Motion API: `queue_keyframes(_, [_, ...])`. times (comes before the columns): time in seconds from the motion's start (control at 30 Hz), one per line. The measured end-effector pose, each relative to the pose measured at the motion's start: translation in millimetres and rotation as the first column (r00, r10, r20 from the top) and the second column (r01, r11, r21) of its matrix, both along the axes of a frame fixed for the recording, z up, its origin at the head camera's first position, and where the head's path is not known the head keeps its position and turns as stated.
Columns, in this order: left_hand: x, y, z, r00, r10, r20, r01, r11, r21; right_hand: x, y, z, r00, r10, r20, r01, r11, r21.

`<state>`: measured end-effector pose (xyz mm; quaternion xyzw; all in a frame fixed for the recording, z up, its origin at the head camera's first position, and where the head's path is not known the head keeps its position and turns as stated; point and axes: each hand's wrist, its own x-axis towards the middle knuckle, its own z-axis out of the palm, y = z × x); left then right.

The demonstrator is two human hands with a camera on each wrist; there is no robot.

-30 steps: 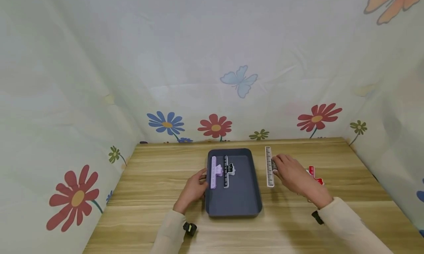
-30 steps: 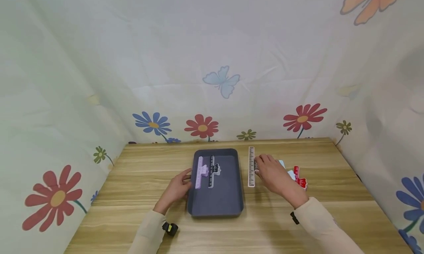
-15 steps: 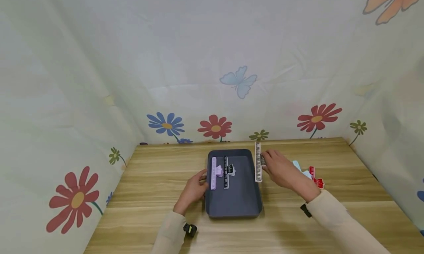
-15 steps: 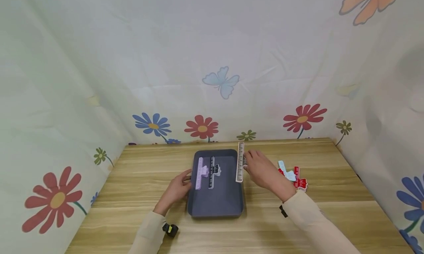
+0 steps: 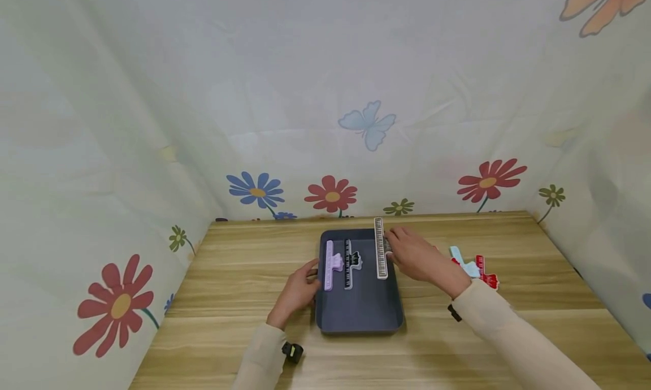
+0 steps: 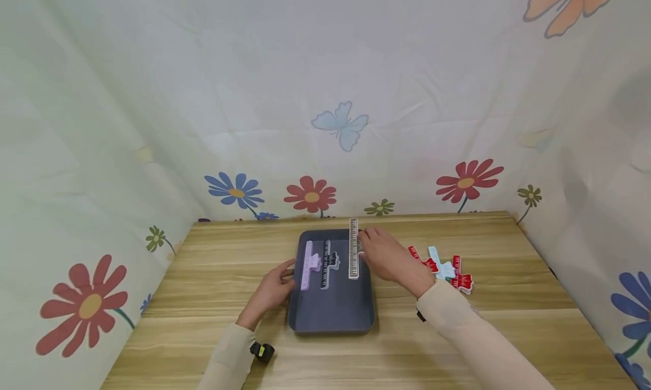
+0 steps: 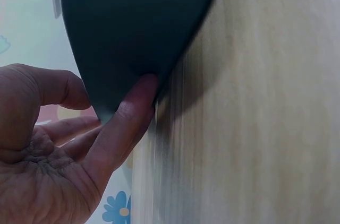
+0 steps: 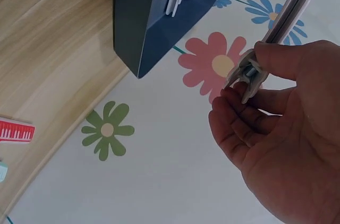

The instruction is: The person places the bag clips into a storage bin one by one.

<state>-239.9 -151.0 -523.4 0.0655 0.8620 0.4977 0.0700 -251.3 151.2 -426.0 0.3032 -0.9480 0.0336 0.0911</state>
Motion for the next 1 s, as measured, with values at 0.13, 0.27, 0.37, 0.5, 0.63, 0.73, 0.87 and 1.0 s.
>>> queue_keyframes(0.13, [0.4,0.6,-0.2,1.0,0.0,-0.005,0.0,1.0,0.003,-4.8,-5,-3.0,1.0,0.01,0.024,-0.01,1.0,0.013])
queue_keyframes(0.27, [0.5,1.2,-0.7,1.0,0.002,-0.017,-0.002,1.0,0.003,-7.8,-9,-6.3,0.999,0.02,0.027,-0.02,1.0,0.005])
queue_keyframes(0.37, [0.4,1.3,-0.5,1.0,0.004,-0.02,-0.004,1.0,0.0,-10.1,-12,-9.4,0.999,0.02,0.041,-0.021,1.0,0.008])
queue_keyframes(0.5, [0.2,1.6,0.0,1.0,0.012,-0.017,-0.012,1.0,-0.002,-12.6,-18,-12.5,0.998,0.039,0.047,-0.04,0.999,0.021])
queue_keyframes(0.63, [0.2,1.9,-0.3,1.0,0.016,-0.015,-0.016,1.0,0.003,-15.5,-24,-15.8,0.997,0.075,0.024,-0.076,0.996,0.04])
queue_keyframes(0.73, [0.5,2.2,-0.4,1.0,0.012,-0.014,-0.012,1.0,0.008,-17.8,-27,-19.2,0.995,0.092,0.031,-0.094,0.994,0.05])
queue_keyframes(0.87, [1.1,2.0,-0.2,1.0,0.012,-0.012,-0.012,1.0,0.002,-20.8,-30,-22.6,0.992,0.105,0.072,-0.109,0.993,0.045])
queue_keyframes(1.0, [0.9,1.3,-0.1,1.0,0.015,-0.012,-0.015,1.0,-0.006,-24.5,-34,-26.4,0.99,0.098,0.102,-0.104,0.993,0.059])
